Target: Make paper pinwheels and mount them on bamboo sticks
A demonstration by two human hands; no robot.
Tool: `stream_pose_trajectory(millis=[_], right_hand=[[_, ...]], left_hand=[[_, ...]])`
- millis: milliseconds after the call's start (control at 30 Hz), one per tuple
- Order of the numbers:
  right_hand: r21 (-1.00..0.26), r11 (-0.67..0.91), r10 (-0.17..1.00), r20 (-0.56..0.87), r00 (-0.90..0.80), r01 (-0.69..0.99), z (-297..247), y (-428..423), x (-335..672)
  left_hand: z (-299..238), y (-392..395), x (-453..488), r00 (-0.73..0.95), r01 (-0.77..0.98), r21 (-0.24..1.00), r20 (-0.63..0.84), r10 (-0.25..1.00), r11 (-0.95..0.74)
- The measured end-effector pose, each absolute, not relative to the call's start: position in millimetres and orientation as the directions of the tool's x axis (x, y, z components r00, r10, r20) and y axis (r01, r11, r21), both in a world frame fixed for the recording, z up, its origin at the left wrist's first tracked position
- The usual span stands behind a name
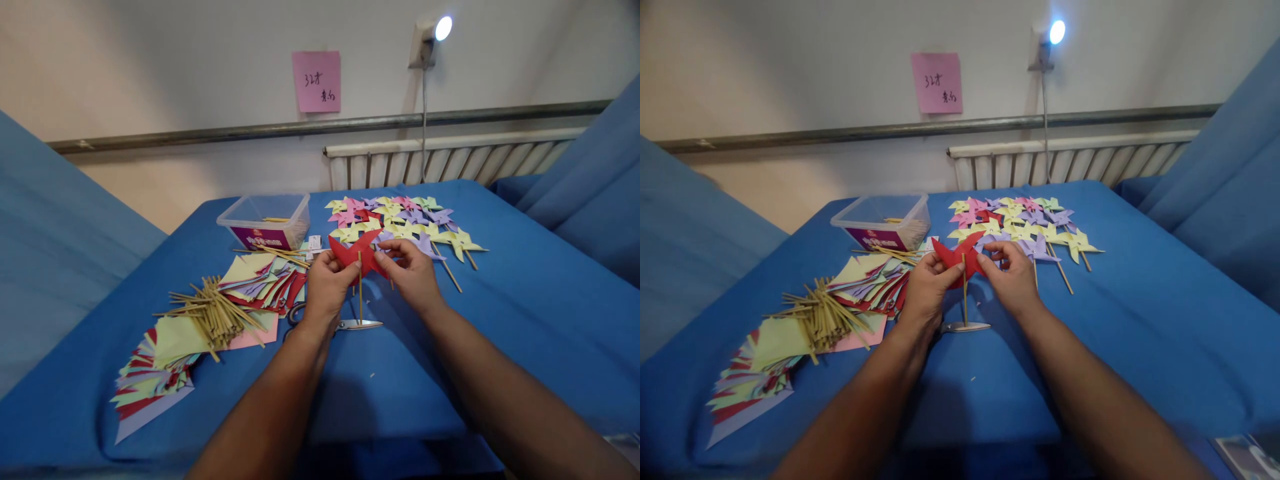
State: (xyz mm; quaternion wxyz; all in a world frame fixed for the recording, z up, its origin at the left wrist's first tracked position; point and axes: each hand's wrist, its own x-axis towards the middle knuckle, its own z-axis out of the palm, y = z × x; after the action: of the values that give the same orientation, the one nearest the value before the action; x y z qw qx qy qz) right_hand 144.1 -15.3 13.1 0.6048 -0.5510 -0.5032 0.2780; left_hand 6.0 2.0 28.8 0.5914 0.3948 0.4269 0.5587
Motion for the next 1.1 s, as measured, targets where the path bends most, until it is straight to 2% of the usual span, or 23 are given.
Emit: stream_pose_trajectory(millis=[67, 133, 367, 667, 1100], right_hand=[[-0.985, 0.173, 0.96, 0.172, 0.222, 0.014, 10.5, -10.4, 145.3], [-0.988, 0.111, 0.988, 0.098, 0.118, -0.106, 7.1, -7.9, 144.3], [-0.963, 0.051, 0.992, 0.017, 0.127, -0.265, 2.7, -7.4, 138.3], [-0.967, 0.026, 0.989, -0.012, 0.144, -0.254, -4.1, -1.5, 135.7], [-0.969, 0.118, 0.983, 0.083, 0.164, -0.218, -10.8, 5.5, 127.6]], left_hand=[[28.3, 1.3, 6.2, 0.056, -0.293, 0.95, -0.097, 0.994, 0.109], [27.7, 0.1, 6.6, 0.082, -0.259, 0.958, -0.104, 0.991, 0.122], [22.7, -0.1, 8.1, 0.101, -0.24, 0.96, -0.122, 0.987, 0.143], [16.0, 5.9, 6.8, 0.087, -0.221, 0.961, -0.15, 0.985, 0.166], [13.0, 9.7, 3.2, 0.071, -0.209, 0.97, -0.114, 0.991, 0.127]])
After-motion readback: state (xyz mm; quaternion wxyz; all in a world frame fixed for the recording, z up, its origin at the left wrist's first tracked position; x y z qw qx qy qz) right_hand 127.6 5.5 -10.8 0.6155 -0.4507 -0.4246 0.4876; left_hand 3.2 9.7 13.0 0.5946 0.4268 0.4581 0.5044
